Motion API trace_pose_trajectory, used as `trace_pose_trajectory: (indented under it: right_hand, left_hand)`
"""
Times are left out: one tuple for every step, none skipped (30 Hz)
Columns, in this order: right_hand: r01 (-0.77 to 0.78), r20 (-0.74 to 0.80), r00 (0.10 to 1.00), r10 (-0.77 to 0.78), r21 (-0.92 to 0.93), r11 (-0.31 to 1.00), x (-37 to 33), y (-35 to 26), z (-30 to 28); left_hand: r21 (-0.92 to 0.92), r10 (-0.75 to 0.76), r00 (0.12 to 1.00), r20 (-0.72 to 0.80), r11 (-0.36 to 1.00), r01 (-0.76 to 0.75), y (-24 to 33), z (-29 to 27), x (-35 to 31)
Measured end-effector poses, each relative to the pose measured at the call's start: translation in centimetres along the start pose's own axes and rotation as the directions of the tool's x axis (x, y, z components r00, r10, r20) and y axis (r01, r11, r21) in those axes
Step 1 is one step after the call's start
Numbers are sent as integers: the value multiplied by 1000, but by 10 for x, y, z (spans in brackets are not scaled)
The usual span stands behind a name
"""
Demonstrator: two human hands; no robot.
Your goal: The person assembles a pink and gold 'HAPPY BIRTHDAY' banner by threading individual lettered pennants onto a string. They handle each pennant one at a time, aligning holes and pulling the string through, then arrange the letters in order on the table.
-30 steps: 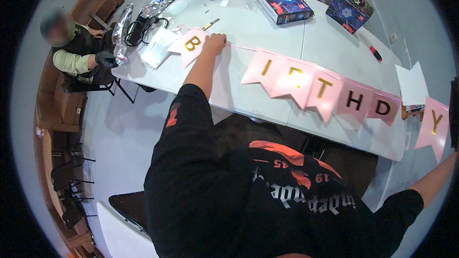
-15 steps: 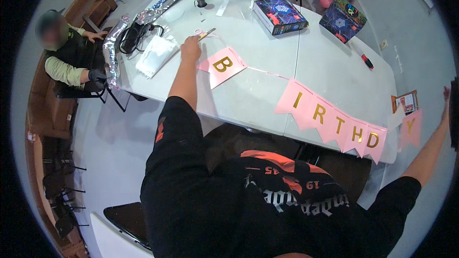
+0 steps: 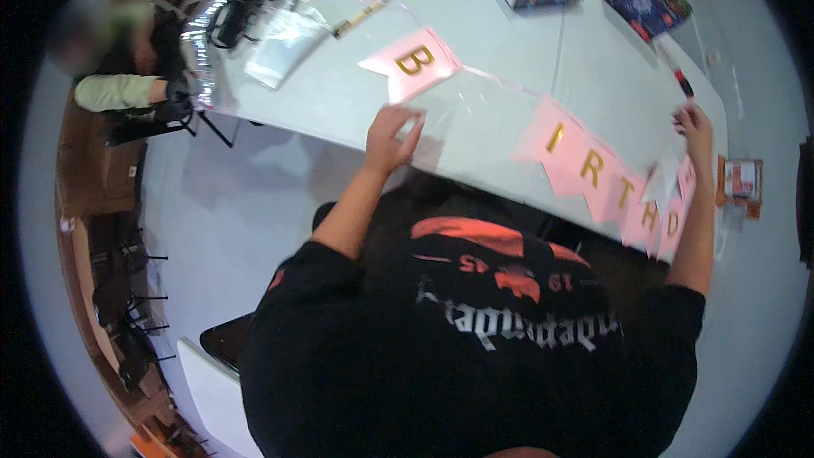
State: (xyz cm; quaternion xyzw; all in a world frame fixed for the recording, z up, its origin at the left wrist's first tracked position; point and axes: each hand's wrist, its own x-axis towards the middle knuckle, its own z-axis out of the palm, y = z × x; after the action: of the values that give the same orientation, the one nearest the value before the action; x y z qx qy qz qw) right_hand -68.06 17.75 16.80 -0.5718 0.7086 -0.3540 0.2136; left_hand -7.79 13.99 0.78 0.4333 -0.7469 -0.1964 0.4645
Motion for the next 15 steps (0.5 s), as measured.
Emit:
trace_pose_trajectory:
  right_hand:
    - [23,48,999,-21,-42,999,-14,-17,24]
    - [-2,46,999,7,-123,992,-23,-33,46]
    - [-36,49,998,43,-134,990,-32,-45,64]
    - [-128,20,991,134,-178,976,-40,-55,78]
    - [-148,21,988,155,-189,971,-45,-62,89]
    - [-180,18,982,187,-201,963,-49,-66,97]
    - [-165,4,986,168,-177,970,-54,-68,103]
    - [-165,-17,986,164,-150,975,-58,-68,109]
    - [-187,-46,982,182,-123,975,-62,-68,114]
    - [-172,-42,985,168,-109,979,-68,-67,118]
    - [-179,-47,983,175,-100,979,-73,-66,121]
    - [-185,-53,982,181,-91,978,-79,-66,124]
    - [-190,-64,981,185,-88,978,-87,-66,125]
    - [-194,-74,979,188,-88,977,-95,-66,124]
    - [-188,-80,980,181,-83,979,-102,-66,123]
  left_hand:
    - [-33,-72,997,32,997,73,15,1,-35]
    - [-139,-263,960,93,952,274,27,4,-66]
    - [-224,-442,882,166,854,470,33,8,-91]
    - [-168,-644,704,298,691,703,36,18,-109]
    - [-210,-600,704,380,685,697,34,27,-121]
    - [-201,-602,636,484,630,750,32,38,-130]
    - [-221,-540,716,442,708,670,29,51,-135]
    - [-229,-483,781,395,772,593,24,64,-133]
    - [-214,-426,830,360,828,518,18,76,-129]
    - [-105,-424,818,388,862,497,12,85,-126]
    - [-118,-491,752,441,798,591,7,94,-121]
    - [-124,-546,678,492,727,676,3,99,-118]
    - [-170,-513,676,529,717,676,0,103,-116]
    - [-216,-477,675,563,703,678,1,107,-117]
    - [-275,-443,689,574,689,671,2,109,-119]
